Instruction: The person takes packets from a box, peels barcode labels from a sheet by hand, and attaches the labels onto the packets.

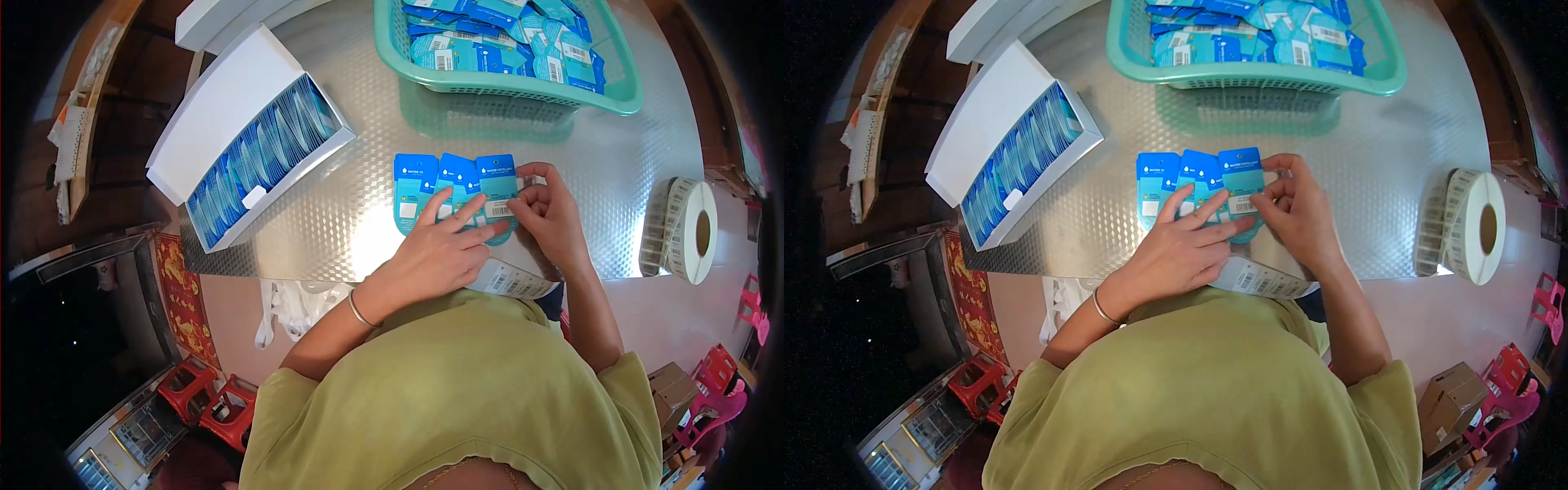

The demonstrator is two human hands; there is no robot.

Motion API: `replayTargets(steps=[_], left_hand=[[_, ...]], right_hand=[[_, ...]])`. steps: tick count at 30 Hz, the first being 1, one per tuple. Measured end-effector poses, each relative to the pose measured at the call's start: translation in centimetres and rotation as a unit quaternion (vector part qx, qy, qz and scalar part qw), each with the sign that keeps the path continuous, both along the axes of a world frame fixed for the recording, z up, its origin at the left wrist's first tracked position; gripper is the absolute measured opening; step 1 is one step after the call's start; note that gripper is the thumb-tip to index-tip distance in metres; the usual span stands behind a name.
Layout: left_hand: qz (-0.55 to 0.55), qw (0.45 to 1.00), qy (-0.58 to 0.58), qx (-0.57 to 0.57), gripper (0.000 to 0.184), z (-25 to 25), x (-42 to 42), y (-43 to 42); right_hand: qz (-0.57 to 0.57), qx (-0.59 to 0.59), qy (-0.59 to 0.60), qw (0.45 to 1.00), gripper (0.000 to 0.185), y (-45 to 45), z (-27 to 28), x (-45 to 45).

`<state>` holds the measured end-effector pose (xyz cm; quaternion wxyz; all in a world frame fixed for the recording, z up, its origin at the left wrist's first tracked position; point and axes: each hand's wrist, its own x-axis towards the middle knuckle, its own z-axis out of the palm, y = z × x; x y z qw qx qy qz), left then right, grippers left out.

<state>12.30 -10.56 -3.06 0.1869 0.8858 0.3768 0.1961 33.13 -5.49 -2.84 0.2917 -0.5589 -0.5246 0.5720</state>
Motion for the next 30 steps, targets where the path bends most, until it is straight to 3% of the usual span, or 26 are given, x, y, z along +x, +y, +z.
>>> replayTargets(steps=[30], left_hand=[[-0.004,1.0,0.016,0.013,0.008,-0.2,0.1,0.0]], right_hand=[[0.007,0.109,-0.159,0.981,0.039,-0.8,0.5,-1.0]])
